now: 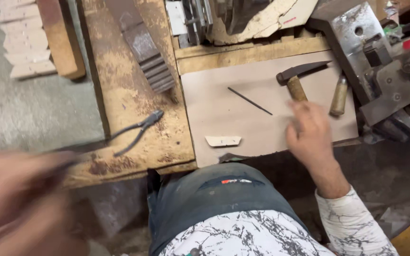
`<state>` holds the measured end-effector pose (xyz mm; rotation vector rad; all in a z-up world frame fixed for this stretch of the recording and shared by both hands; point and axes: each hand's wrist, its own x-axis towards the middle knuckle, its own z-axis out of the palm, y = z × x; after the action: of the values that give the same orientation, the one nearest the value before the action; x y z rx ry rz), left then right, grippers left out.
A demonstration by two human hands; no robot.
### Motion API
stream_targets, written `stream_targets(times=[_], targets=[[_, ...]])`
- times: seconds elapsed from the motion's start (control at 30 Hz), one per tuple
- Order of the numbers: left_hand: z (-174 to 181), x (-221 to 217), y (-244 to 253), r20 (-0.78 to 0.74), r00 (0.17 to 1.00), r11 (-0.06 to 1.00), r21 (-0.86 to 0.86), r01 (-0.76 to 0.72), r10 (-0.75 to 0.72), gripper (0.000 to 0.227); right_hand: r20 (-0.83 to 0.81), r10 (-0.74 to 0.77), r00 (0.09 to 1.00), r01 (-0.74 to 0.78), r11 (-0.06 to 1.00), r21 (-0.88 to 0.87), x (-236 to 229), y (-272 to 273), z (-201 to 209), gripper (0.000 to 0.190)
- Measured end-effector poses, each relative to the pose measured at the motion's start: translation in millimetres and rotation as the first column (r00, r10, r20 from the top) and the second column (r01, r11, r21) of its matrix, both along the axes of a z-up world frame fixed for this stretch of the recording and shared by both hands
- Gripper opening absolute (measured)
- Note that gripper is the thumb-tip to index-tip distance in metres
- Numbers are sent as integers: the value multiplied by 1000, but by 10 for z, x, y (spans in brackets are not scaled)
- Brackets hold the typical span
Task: The person repeatedly bends thin metal strips using a manual bending machine and a hammer. They align each strip against a small wooden template, clamp it in the machine, bend it, and then hammer the bend to refine the angle. The process is repeated for multiple strips throughout the clip.
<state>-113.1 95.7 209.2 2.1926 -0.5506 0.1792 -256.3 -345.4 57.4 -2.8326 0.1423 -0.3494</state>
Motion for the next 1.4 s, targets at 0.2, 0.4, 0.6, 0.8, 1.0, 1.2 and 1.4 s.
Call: stream_targets(times=[0.2,0.4,0.6,0.8,1.0,1.2,1.4], targets=[[-1537,-600,-1379,-196,866,874,73,481,-461,20,-310,381,871,-190,843,504,168,58,-93,56],[-1999,-810,-1690,-41,896,859,271,435,-441,3,-214,603,769,-475,762,440,353,295,-121,73],[-1869,-744,-1646,-2,971,942,243,233,-240,25,-177,592,786,-477,764,435,361,336,-350,44],[-1878,-713,-1536,-95,949,936,165,312,-300,43,50,497,866,-459,751,475,212,319,-472,37],[-1951,-693,-1531,-67,932,924,120,362,-356,37,46,437,898,-399,767,503,197,362,-456,35],[-1966,-621,-1537,-70,918,912,111,395,-389,38,-21,411,911,-333,766,550,197,360,-458,32],[-1977,-607,-1530,-65,908,897,143,419,-414,33,-38,444,895,-346,745,570,212,313,-439,33]])
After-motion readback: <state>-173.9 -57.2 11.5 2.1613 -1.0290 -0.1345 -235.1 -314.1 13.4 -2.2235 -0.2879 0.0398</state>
